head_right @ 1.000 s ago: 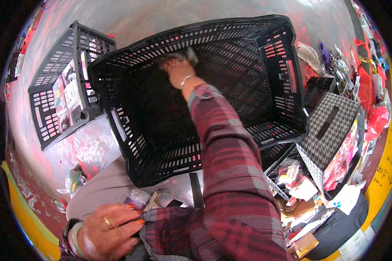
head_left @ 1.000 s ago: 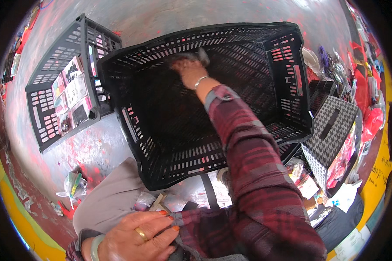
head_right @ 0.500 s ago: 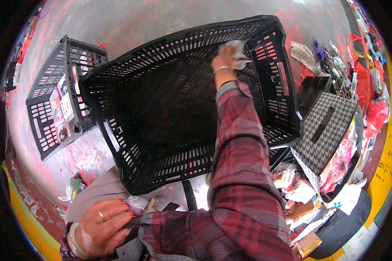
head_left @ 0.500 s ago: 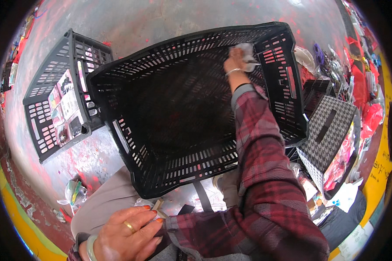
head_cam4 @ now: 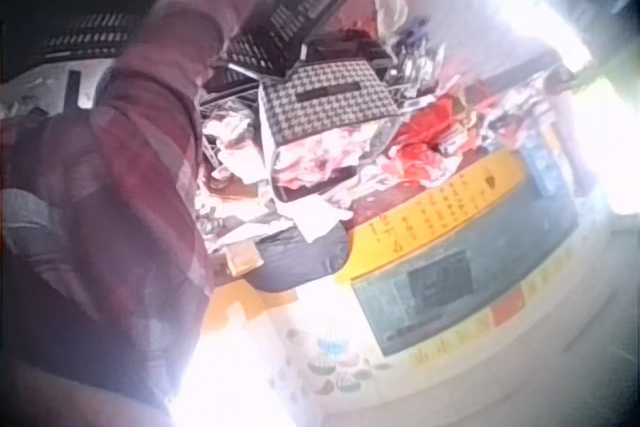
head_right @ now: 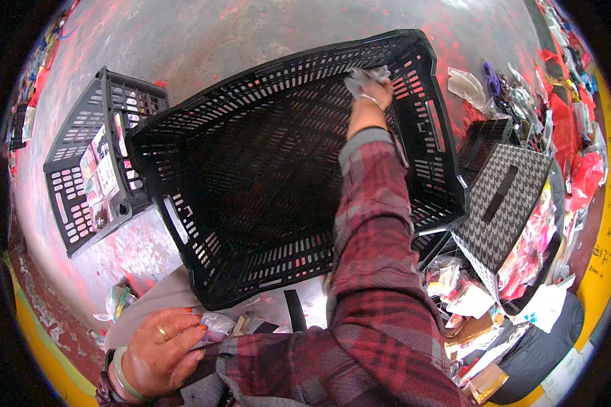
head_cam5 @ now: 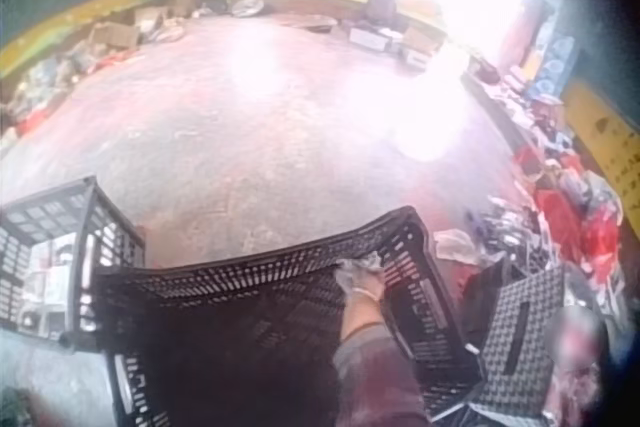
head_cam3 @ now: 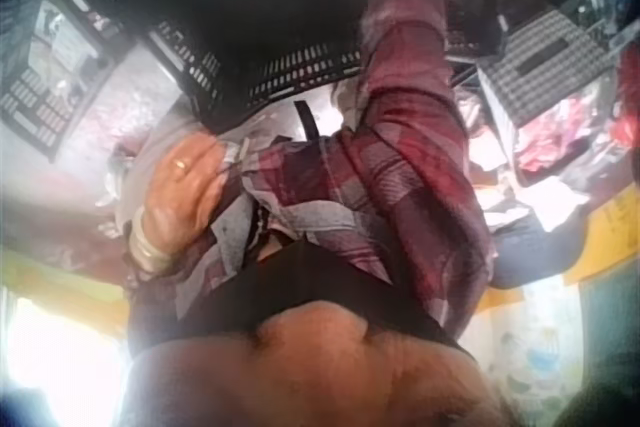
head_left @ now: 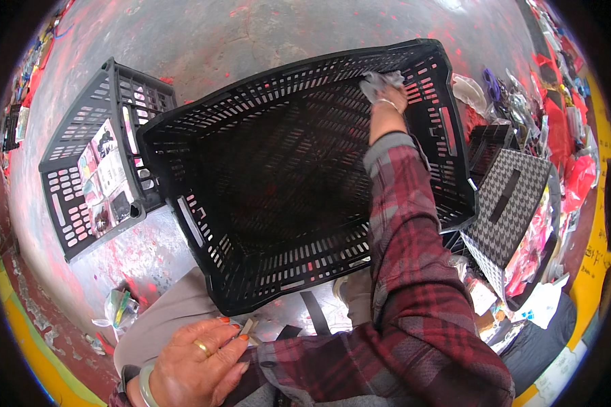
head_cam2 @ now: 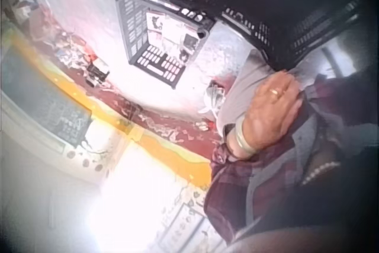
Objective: The person sits on the floor and wipes the inside and outside of a black plastic crate with a cloth. They dip the cloth into a bucket of water to clean the crate thoroughly. After cleaning, they pick up and handle various small packaged items and boxes from the surrounding floor area.
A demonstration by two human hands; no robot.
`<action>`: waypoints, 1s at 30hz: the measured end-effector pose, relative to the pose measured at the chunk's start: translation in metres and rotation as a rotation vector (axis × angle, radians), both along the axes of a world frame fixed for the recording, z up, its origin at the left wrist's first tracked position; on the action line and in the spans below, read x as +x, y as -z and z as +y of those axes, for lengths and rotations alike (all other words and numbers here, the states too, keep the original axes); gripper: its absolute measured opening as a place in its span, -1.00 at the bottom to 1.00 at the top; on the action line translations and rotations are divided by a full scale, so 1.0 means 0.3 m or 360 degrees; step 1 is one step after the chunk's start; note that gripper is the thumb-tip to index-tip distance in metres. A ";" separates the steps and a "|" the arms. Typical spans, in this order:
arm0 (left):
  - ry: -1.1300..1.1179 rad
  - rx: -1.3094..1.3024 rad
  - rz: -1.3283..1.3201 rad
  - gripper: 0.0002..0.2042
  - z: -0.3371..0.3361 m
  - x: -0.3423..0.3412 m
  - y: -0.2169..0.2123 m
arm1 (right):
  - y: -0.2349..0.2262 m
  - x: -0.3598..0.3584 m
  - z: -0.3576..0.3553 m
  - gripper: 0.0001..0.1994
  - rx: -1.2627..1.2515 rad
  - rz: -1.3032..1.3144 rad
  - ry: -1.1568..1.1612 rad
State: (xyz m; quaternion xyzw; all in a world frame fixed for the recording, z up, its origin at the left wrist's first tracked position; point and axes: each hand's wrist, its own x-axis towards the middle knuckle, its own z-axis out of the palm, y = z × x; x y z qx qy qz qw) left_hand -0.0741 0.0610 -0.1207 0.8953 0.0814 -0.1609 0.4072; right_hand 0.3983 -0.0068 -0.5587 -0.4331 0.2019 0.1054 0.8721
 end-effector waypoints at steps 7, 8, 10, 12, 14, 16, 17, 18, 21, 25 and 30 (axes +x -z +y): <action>-0.0027 -0.0002 -0.0017 -0.67 -0.014 -0.003 -0.004 | -0.198 -0.202 0.325 -0.64 -0.0637 0.0157 -0.0370; 0.0021 -0.0019 -0.0028 -0.67 -0.004 0.001 -0.011 | -0.176 -0.138 0.280 -0.66 -0.0260 -0.0175 -0.0177; 0.0022 0.0013 0.0004 -0.66 -0.007 -0.005 -0.015 | -0.341 -0.139 0.247 -0.66 -0.0140 -0.0144 0.0003; 0.0028 0.0003 0.0003 -0.65 -0.005 -0.012 -0.011 | -0.450 -0.104 0.244 -0.70 -0.0114 0.0012 0.0294; 0.0031 -0.0050 -0.0012 -0.65 -0.001 -0.023 -0.001 | -0.442 -0.063 0.259 -0.74 -0.0370 0.0141 0.0206; -0.0002 -0.0128 -0.0050 -0.68 0.005 -0.012 -0.040 | -0.310 0.138 0.256 -0.71 -0.0268 0.0065 -0.0096; -0.0054 -0.0188 -0.0063 -0.69 0.012 -0.016 -0.035 | -0.274 0.169 0.268 -0.69 -0.0592 -0.0092 -0.0238; -0.0039 -0.0190 -0.0061 -0.69 0.015 -0.015 -0.037 | -0.252 0.194 0.277 -0.67 -0.0918 -0.0242 -0.0343; -0.0107 -0.0159 -0.0043 -0.68 0.004 -0.023 -0.032 | -0.431 -0.080 0.340 -0.60 -0.0524 -0.0069 -0.0646; -0.0116 -0.0133 -0.0051 -0.67 0.011 -0.024 -0.035 | -0.407 -0.035 0.253 -0.59 -0.0055 -0.0030 -0.0066; 0.0151 -0.0130 -0.0080 -0.64 0.030 -0.011 -0.016 | -0.080 0.211 0.305 -0.77 -0.1394 -0.0777 -0.0251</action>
